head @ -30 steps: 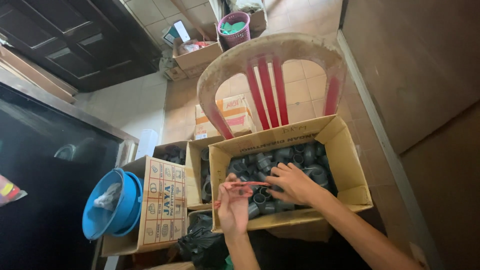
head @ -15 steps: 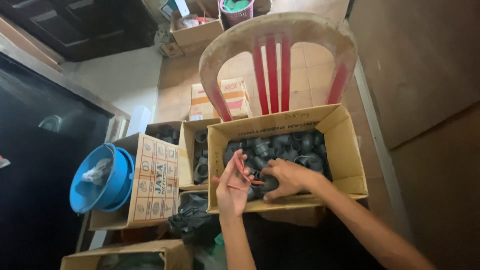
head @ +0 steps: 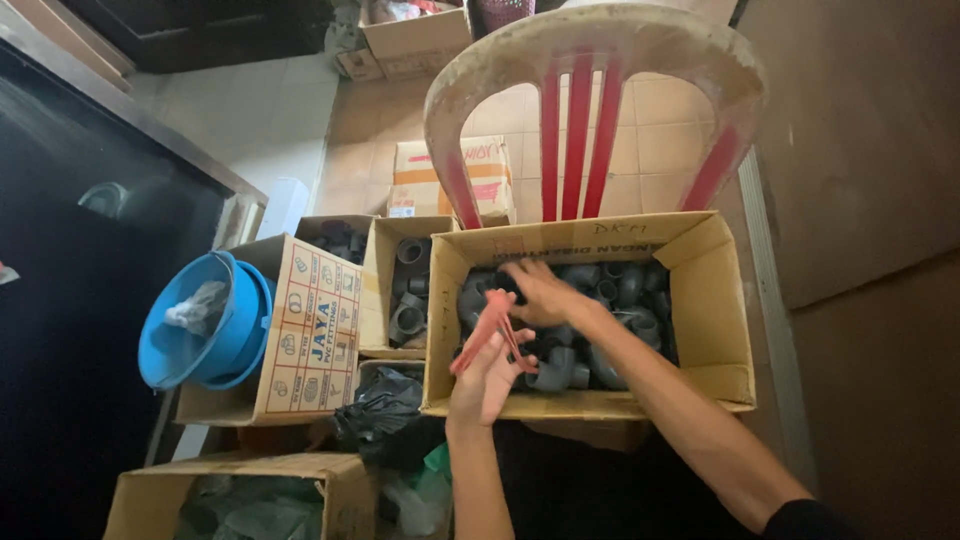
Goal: Stringing multiple PVC elbow joints onto a pink plastic strap for organization or transport.
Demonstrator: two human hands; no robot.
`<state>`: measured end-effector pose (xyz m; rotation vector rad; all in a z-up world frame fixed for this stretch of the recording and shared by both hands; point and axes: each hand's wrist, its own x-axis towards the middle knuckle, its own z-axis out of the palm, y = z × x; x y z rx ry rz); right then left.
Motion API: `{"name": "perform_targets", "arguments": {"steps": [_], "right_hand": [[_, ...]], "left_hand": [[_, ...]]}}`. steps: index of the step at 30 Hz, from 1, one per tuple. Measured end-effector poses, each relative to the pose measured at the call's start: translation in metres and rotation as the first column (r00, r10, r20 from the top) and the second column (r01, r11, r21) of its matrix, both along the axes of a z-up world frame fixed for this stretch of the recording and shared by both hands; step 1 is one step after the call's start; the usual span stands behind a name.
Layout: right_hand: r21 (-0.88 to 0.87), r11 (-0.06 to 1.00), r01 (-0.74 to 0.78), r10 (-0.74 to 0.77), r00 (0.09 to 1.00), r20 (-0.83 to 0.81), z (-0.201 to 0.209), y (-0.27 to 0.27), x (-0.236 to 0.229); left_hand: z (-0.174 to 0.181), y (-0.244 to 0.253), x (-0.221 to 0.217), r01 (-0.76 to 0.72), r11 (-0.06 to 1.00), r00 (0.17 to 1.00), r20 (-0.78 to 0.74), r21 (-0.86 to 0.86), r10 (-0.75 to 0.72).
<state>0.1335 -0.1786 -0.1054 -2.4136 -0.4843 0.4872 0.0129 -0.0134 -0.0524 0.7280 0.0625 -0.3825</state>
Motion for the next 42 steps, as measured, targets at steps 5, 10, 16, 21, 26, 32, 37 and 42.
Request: {"name": "perform_targets", "arguments": {"steps": [5, 10, 16, 21, 26, 32, 37, 42], "right_hand": [[-0.267, 0.96, -0.084, 0.129, 0.979, 0.156, -0.055, 0.011, -0.002], [-0.321, 0.945, -0.07, 0.148, 0.963, 0.226, -0.07, 0.014, 0.0], [-0.241, 0.969, -0.046, 0.106, 0.964, 0.242, -0.095, 0.019, 0.001], [-0.169, 0.985, 0.02, -0.002, 0.994, 0.107, -0.038, 0.025, -0.013], [-0.144, 0.989, 0.045, -0.02, 0.985, 0.171, -0.05, 0.027, -0.011], [-0.057, 0.99, 0.131, -0.11, 0.952, 0.287, -0.021, 0.032, -0.02], [0.119, 0.979, 0.164, -0.2, 0.873, 0.445, 0.011, 0.01, -0.014], [0.574, 0.749, 0.33, -0.516, 0.835, 0.193, 0.071, -0.028, -0.034]], "left_hand": [[-0.002, -0.004, -0.001, 0.094, 0.991, 0.992, 0.072, 0.097, -0.101], [0.042, -0.01, -0.002, 0.118, 0.984, 0.989, 0.076, 0.132, -0.129], [0.049, -0.011, 0.0, 0.068, 0.973, 0.997, 0.031, 0.221, -0.076], [0.042, -0.011, 0.003, -0.107, 0.958, 0.988, -0.078, 0.267, 0.132], [0.049, -0.011, 0.001, -0.149, 0.95, 0.985, -0.044, 0.275, 0.168], [0.011, -0.007, 0.008, -0.197, 0.945, 0.976, -0.033, 0.262, 0.213], [0.007, -0.006, 0.009, -0.201, 0.94, 0.969, -0.083, 0.275, 0.231], [0.044, -0.015, 0.008, -0.289, 0.843, 0.948, 0.009, 0.453, 0.319]]}}
